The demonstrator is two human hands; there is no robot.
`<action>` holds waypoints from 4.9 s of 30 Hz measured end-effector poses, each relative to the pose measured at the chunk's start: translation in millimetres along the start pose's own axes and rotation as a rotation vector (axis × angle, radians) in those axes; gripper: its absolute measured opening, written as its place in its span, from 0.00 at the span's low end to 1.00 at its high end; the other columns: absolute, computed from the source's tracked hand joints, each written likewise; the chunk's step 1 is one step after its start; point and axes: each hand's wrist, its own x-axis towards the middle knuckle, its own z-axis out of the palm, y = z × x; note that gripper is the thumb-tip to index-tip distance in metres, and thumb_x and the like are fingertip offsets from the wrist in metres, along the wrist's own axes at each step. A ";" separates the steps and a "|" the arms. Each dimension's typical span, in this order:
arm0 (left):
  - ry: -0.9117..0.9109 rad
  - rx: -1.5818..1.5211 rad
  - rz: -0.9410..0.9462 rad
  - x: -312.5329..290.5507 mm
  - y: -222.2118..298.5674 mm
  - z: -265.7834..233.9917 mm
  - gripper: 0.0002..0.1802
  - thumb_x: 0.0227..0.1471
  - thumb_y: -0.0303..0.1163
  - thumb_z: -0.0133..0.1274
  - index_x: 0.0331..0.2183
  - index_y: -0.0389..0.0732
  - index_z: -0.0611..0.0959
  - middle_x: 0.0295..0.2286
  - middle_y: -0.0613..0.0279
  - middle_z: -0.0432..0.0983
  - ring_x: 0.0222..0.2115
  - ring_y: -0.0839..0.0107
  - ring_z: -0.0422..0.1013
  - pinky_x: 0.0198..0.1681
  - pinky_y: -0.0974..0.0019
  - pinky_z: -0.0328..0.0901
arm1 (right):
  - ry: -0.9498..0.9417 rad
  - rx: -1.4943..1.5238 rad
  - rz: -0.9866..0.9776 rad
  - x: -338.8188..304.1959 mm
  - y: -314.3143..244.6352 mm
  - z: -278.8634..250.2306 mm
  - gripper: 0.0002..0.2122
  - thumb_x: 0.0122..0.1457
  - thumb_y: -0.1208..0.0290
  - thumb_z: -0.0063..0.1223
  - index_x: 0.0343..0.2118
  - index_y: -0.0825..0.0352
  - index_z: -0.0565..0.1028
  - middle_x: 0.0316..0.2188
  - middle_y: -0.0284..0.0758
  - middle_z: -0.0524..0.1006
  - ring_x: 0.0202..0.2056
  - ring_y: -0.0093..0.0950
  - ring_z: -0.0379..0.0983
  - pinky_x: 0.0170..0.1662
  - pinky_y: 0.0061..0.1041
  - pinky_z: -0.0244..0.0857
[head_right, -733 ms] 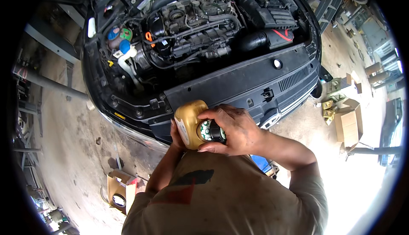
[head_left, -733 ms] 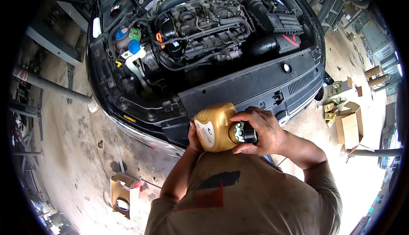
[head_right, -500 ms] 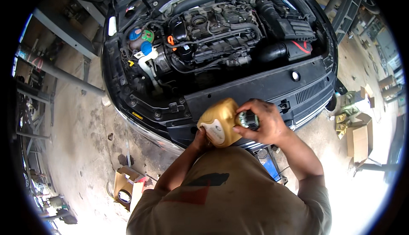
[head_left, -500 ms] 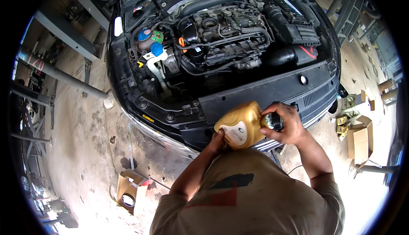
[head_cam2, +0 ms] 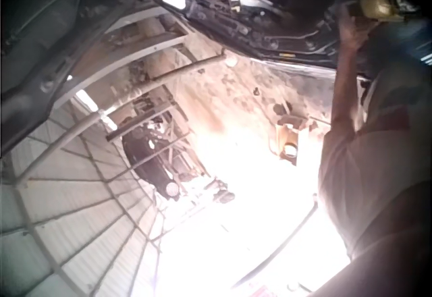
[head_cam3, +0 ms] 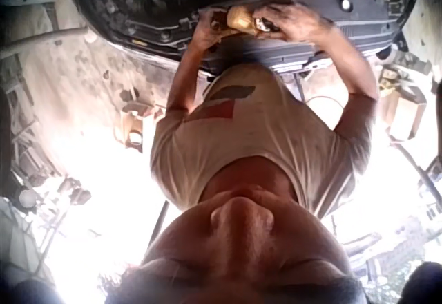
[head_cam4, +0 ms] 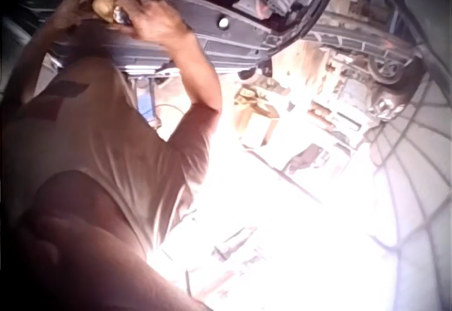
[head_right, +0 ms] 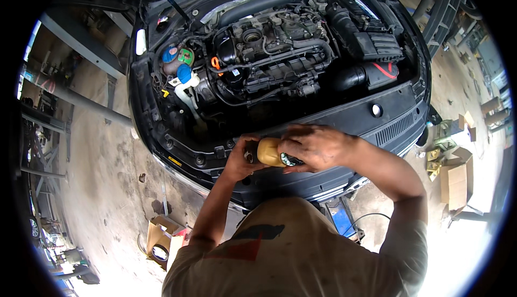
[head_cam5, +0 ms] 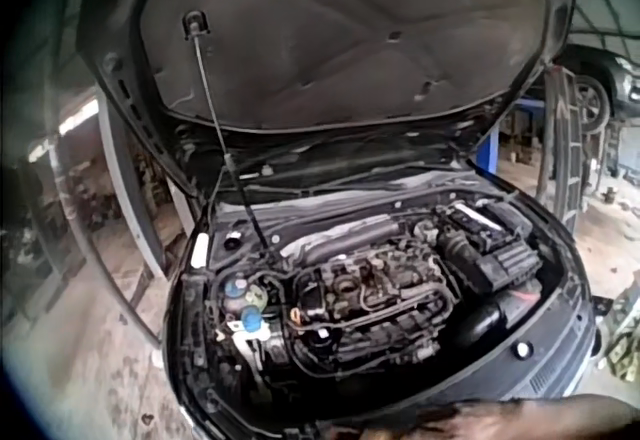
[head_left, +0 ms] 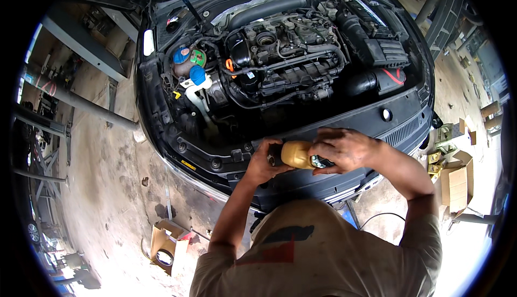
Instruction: The person pours engine oil from a yellow container into the engine of a car with the hood open. After pouring, the person uses a cloth to wipe the dipstick and checks the oil level. The person then retrieves a black air intake hose from a cardboard box and installs it into the engine bay.
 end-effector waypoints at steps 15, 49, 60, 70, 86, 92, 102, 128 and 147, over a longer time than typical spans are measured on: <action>0.047 0.435 0.135 7.5 57.1 -9.5 0.38 0.30 0.51 0.68 0.42 0.48 0.69 0.29 0.55 0.79 0.31 0.51 0.76 0.35 0.53 0.69 | -0.175 -0.462 0.071 20.6 -10.0 -1.2 0.24 0.46 0.48 0.58 0.38 0.63 0.69 0.29 0.34 0.71 0.32 0.29 0.71 0.27 0.26 0.66; 0.111 0.378 0.351 13.0 21.3 -10.8 0.34 0.34 0.51 0.67 0.39 0.44 0.71 0.27 0.61 0.77 0.24 0.62 0.77 0.23 0.61 0.71 | -0.549 -0.362 0.451 52.9 -46.2 -15.5 0.26 0.47 0.76 0.60 0.52 0.66 0.67 0.42 0.42 0.67 0.32 0.30 0.74 0.31 0.26 0.73; 0.166 0.353 0.375 10.2 18.1 -10.1 0.34 0.31 0.48 0.69 0.38 0.43 0.72 0.30 0.58 0.77 0.24 0.61 0.77 0.23 0.61 0.71 | -0.750 -0.421 0.362 67.4 -40.2 -13.4 0.30 0.45 0.73 0.61 0.53 0.66 0.64 0.35 0.39 0.66 0.32 0.34 0.69 0.32 0.30 0.69; 0.181 0.309 0.335 12.2 18.1 -8.8 0.37 0.28 0.48 0.70 0.38 0.44 0.71 0.27 0.56 0.78 0.25 0.57 0.77 0.25 0.59 0.72 | -0.750 -0.410 0.161 67.6 -23.5 -8.6 0.37 0.36 0.74 0.66 0.54 0.62 0.63 0.24 0.33 0.65 0.23 0.31 0.65 0.26 0.28 0.63; 0.213 0.371 0.377 12.6 10.0 0.2 0.44 0.22 0.47 0.73 0.44 0.44 0.73 0.29 0.58 0.78 0.29 0.62 0.78 0.33 0.62 0.72 | -0.673 -0.401 0.101 53.5 -8.7 8.5 0.28 0.47 0.51 0.59 0.44 0.71 0.71 0.18 0.30 0.69 0.17 0.23 0.66 0.18 0.23 0.61; 0.239 0.396 0.446 13.6 6.2 1.5 0.36 0.31 0.42 0.69 0.44 0.43 0.74 0.30 0.59 0.78 0.31 0.66 0.77 0.31 0.65 0.73 | -0.604 -0.259 0.168 58.4 -9.4 15.5 0.09 0.57 0.64 0.50 0.28 0.65 0.71 0.19 0.31 0.71 0.18 0.25 0.67 0.18 0.24 0.60; 0.252 0.359 0.488 17.5 4.6 2.6 0.38 0.30 0.48 0.70 0.43 0.42 0.74 0.32 0.60 0.78 0.31 0.66 0.77 0.32 0.66 0.73 | -0.382 -0.312 0.385 41.9 -21.7 27.5 0.09 0.57 0.65 0.52 0.24 0.64 0.72 0.27 0.35 0.73 0.22 0.25 0.71 0.20 0.21 0.65; 0.023 0.350 0.363 18.2 23.3 -7.5 0.36 0.24 0.36 0.72 0.40 0.40 0.75 0.37 0.60 0.72 0.32 0.62 0.76 0.33 0.61 0.73 | -0.255 -0.037 0.496 24.8 -26.4 3.7 0.28 0.51 0.60 0.62 0.46 0.69 0.59 0.30 0.43 0.74 0.26 0.37 0.78 0.25 0.28 0.73; 0.104 0.264 0.379 18.8 33.7 -6.7 0.34 0.22 0.34 0.72 0.34 0.45 0.72 0.28 0.64 0.76 0.29 0.64 0.77 0.31 0.63 0.73 | 0.515 1.937 0.951 10.9 -59.3 3.7 0.24 0.63 0.41 0.21 0.46 0.58 0.59 0.19 0.44 0.68 0.09 0.20 0.51 0.12 0.17 0.47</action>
